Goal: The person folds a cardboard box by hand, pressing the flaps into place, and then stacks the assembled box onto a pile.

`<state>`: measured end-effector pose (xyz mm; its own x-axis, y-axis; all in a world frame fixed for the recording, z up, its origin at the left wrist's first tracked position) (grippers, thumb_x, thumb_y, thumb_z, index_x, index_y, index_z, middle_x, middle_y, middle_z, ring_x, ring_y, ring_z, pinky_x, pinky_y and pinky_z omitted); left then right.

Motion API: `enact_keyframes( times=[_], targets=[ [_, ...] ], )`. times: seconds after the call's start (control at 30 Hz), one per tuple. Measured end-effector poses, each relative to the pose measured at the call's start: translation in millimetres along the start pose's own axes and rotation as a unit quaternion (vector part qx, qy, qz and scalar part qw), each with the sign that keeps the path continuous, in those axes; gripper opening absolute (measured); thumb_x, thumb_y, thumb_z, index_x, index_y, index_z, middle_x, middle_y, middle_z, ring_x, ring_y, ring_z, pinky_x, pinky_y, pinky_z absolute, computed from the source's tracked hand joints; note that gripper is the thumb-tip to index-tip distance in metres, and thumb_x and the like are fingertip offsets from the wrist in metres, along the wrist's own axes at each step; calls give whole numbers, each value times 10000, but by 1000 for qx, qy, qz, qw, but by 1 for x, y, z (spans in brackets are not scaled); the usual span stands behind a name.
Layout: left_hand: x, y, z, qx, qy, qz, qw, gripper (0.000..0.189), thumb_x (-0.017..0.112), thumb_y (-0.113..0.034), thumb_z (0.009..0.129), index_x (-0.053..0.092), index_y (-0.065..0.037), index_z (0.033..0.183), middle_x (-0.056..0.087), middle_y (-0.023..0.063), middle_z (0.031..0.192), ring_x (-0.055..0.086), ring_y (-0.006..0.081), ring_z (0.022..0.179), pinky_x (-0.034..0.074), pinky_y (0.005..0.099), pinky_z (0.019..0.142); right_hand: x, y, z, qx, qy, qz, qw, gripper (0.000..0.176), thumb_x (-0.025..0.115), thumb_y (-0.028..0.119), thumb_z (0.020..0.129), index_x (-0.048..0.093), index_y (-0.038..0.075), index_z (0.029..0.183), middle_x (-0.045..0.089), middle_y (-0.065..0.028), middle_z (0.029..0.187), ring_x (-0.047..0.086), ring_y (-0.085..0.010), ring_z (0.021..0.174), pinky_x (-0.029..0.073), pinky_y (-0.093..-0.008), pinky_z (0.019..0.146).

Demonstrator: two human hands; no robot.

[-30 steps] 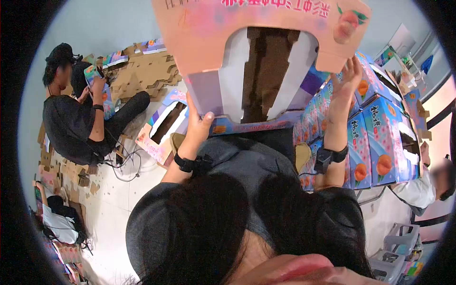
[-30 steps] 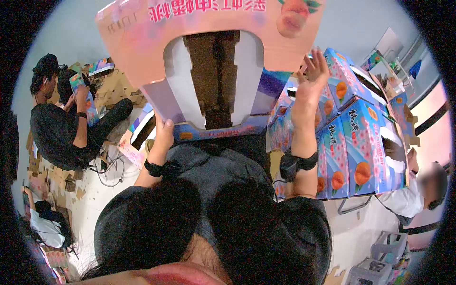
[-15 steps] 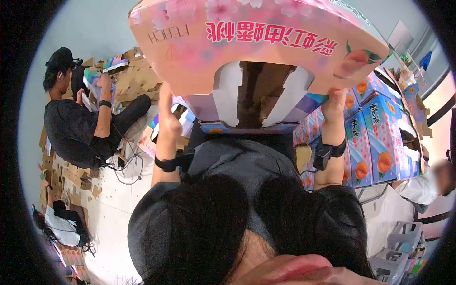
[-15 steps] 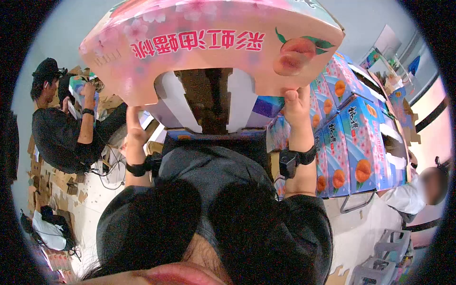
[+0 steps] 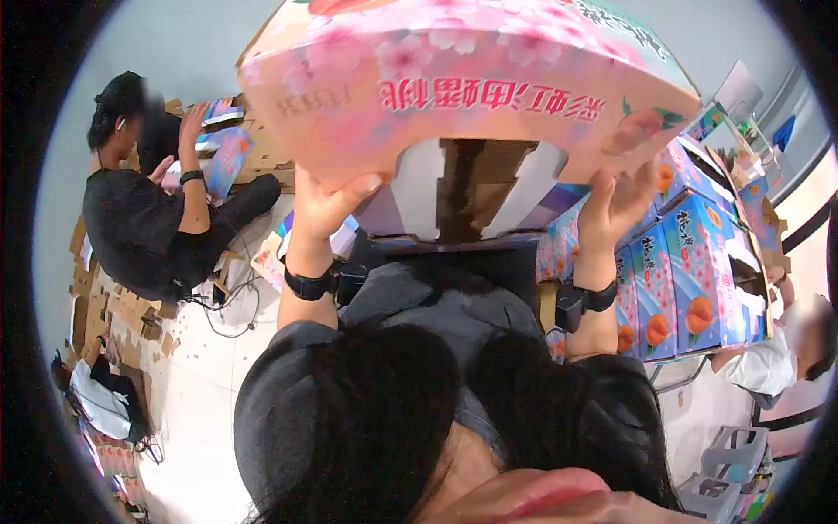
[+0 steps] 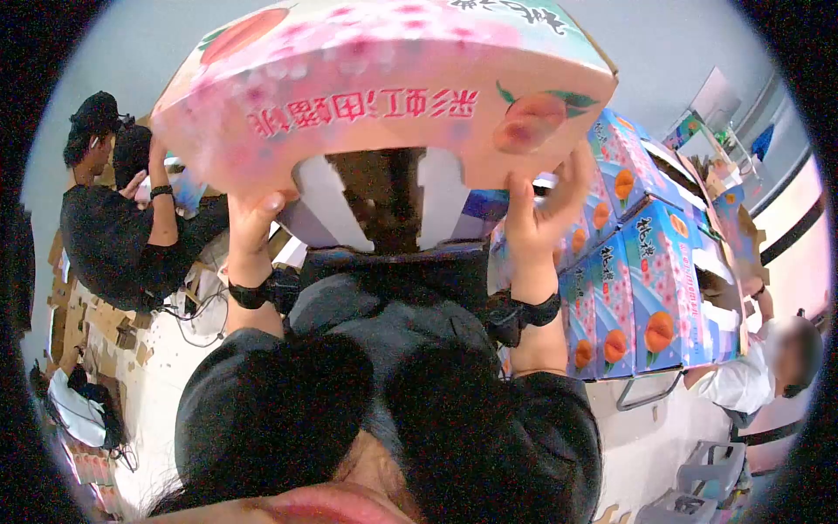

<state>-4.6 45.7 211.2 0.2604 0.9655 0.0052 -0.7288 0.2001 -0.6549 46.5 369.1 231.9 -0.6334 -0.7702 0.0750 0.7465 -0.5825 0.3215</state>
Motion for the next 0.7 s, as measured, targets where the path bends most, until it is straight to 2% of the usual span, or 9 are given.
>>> enact_keyframes(
  times=[0.07,0.17,0.23,0.3,0.33,0.43,0.5,0.53,0.7],
  targets=[
    [-6,4,5,-22,-32,10,999,540,811,-196,728,556,-6,1165,639,74,1047,606,168,947,481,324,865,-3,35,2,-196,-118,-209,951,496,703,289,847,541,20,1231,593,-123,1169,578,-262,1035,447,-432,922],
    [-11,17,8,-28,-88,21,996,736,807,-199,748,414,-19,1344,559,97,1207,543,180,1103,439,341,953,15,56,-32,-279,147,-134,939,372,726,190,746,624,66,1081,629,-91,1046,598,-283,1012,432,-476,971],
    [-11,22,11,12,-135,52,989,852,795,-230,777,297,-29,1439,488,115,1307,491,193,1193,401,356,1008,44,66,-62,-265,311,-16,913,299,718,151,687,665,98,977,640,-63,966,605,-270,1014,406,-513,1021],
    [-4,17,16,88,-185,88,975,917,785,-258,799,219,-35,1487,448,126,1348,465,205,1227,379,368,1032,71,74,-83,-249,396,-64,882,315,696,167,692,650,98,995,626,-57,955,605,-252,1024,344,-545,1081],
    [-1,20,16,90,-192,73,974,980,764,-265,827,112,-37,1521,401,161,1408,426,241,1292,330,392,1079,76,67,-92,-258,408,-85,872,307,691,174,699,648,108,996,620,-54,943,604,-249,1026,317,-551,1098],
    [-7,18,18,118,-207,247,939,975,757,-249,830,106,-31,1522,376,196,1446,381,282,1348,275,415,1117,89,41,-109,-282,440,-133,842,280,685,196,726,640,134,995,607,-41,927,595,-235,1056,234,-569,1138],
    [-10,25,14,94,-205,240,944,982,760,-249,817,111,-27,1520,345,217,1476,337,305,1383,234,443,1136,93,30,-113,-288,462,-144,826,257,693,211,750,633,150,992,607,-31,942,582,-221,1105,174,-577,1149],
    [-11,30,12,80,-203,231,948,986,761,-256,813,113,-32,1521,344,217,1476,335,308,1384,234,453,1135,96,28,-113,-302,445,-136,832,247,705,245,760,626,160,978,577,-19,870,591,-207,1029,181,-578,1152],
    [-19,50,-6,22,-145,200,969,1007,762,-265,794,105,-83,1535,326,219,1491,317,320,1396,224,496,1134,106,21,-105,-295,462,-130,826,260,715,296,783,619,143,970,527,5,745,581,-160,822,204,-584,1155]
  ],
)
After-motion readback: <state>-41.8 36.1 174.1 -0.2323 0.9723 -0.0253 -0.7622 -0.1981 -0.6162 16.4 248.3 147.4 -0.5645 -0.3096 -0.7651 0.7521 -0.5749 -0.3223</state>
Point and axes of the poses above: each hand's wrist, its own z-axis towards the middle knuckle, its own x-axis out of the palm, y = z × x, the point moved 5 cm from there along z, towards the middle knuckle
